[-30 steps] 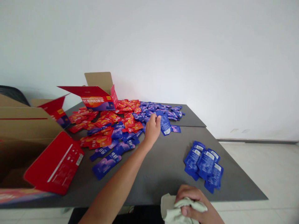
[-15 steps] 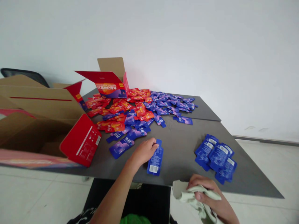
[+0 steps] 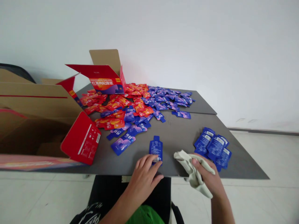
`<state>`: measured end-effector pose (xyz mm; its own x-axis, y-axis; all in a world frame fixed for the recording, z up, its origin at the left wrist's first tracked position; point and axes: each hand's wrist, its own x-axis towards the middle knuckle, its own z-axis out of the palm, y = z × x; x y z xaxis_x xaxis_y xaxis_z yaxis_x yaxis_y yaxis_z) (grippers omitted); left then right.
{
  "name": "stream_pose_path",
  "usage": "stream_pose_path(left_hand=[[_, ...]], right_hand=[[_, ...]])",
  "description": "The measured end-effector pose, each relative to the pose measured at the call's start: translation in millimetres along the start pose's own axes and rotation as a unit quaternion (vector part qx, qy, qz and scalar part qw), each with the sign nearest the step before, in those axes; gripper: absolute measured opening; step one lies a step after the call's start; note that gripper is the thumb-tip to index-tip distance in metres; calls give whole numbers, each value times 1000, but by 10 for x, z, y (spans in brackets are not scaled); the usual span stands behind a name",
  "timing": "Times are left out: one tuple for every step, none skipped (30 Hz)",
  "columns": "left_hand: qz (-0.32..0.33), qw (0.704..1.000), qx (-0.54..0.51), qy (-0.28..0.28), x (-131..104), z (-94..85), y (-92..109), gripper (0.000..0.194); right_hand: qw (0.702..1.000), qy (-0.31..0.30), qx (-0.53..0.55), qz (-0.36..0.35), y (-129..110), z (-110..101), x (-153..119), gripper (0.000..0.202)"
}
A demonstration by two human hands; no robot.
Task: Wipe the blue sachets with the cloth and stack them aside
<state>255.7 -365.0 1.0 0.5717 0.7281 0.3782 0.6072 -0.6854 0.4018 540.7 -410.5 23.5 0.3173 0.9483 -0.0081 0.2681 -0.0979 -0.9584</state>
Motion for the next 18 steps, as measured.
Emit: stream_pose_path(left_hand=[[7,1000,3,1,-45,-8,7,39],[14,1000,6,6,-77,-18,10,38],[23,1000,7,10,-100,-27,8,37],[32,999,6,13,-117,-34,2,35],[38,999,5,16,-131,-38,-8,34],[43,999,3,17,-145,-36,-23,33],[46,999,3,17,-158,-30,-42,32],[47,999,3,15,-173,-17,-64,30],[46,999,3,14,-188,0,-88,29],[46,999,4,13,-203,21,-112,28],[46,999,4,15,-217,44,-135,27],[48,999,3,18,-231,66,-154,26],[49,999,1,23,-242,86,-169,25],[53,998,-2,29,-252,102,-180,25],[56,998,-4,35,-259,114,-186,24],[57,998,-6,38,-263,119,-188,24],[57,998,-9,38,-265,120,-186,23],[54,998,-11,36,-265,116,-183,23]], right_hand=[[999,37,-8,4,-58,44,50,46],[998,63,-21,-3,-131,97,106,47],[996,80,-36,-22,-213,160,164,46],[994,82,-53,-55,-297,234,221,43],[990,71,-70,-101,-376,318,273,39],[983,46,-88,-154,-442,409,319,33],[972,9,-107,-209,-487,505,357,28],[956,-39,-129,-259,-509,602,390,25],[936,-95,-154,-303,-506,696,422,24],[912,-154,-178,-335,-481,781,457,25],[891,-203,-197,-356,-438,854,503,27],[873,-235,-214,-369,-384,912,563,29],[863,-249,-228,-375,-329,953,643,29],[860,-245,-240,-377,-280,977,740,29],[862,-227,-254,-376,-245,986,852,29],[864,-205,-269,-373,-229,983,968,29],[865,-185,-284,-371,-235,970,1077,29],[862,-172,-296,-373,-264,950,1166,29]])
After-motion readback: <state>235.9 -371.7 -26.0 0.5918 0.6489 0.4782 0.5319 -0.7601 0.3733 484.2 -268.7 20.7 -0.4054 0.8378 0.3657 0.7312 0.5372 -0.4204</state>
